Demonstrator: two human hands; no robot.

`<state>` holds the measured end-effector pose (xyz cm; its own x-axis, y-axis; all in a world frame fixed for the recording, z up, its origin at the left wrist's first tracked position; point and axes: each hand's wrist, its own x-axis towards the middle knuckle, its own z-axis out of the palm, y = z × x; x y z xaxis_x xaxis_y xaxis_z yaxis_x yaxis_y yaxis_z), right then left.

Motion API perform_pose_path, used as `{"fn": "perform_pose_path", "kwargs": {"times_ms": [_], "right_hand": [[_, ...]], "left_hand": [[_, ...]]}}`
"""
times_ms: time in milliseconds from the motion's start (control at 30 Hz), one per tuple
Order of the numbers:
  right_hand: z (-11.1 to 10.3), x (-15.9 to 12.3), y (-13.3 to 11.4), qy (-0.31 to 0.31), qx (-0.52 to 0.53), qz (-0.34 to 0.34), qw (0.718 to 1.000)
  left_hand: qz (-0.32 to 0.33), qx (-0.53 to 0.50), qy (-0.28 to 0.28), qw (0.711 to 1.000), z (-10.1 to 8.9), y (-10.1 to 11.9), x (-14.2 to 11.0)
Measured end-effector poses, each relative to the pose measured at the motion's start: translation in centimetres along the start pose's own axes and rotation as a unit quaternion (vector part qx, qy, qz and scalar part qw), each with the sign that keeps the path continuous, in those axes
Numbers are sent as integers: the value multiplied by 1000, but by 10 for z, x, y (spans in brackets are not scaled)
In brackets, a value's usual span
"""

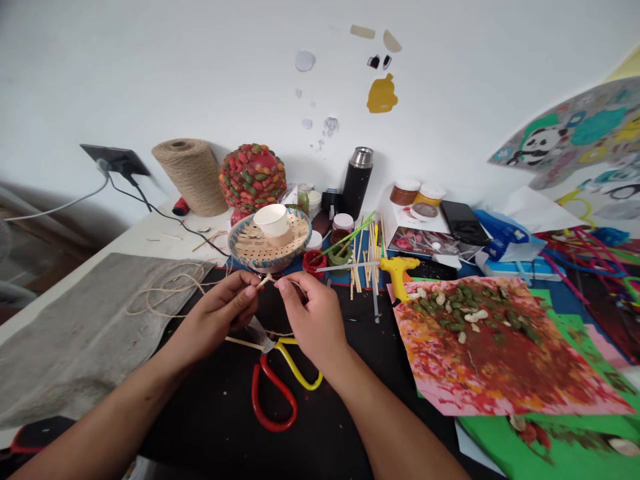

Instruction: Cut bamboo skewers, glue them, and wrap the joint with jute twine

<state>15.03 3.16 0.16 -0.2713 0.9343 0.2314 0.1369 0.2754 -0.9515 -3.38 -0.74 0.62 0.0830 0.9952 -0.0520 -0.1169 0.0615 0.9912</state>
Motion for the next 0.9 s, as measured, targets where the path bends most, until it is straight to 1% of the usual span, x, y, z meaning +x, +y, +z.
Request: {"fn": "perform_pose_path", "kwargs": {"times_ms": [267,500,633,900], "right_hand": [[1,0,2,-13,7,3,1000],[2,0,3,-12,-12,-8,1000],[3,0,2,-19,-23,-7,1000],[2,1,3,-22,-18,-3,1000]], "left_hand": [[-3,29,7,1000,-4,-5,1],[-32,-1,-12,999,-4,-8,1],[-49,-16,-32,998,-3,-8,1],[-57,-68,-42,995,-2,-7,0]]}}
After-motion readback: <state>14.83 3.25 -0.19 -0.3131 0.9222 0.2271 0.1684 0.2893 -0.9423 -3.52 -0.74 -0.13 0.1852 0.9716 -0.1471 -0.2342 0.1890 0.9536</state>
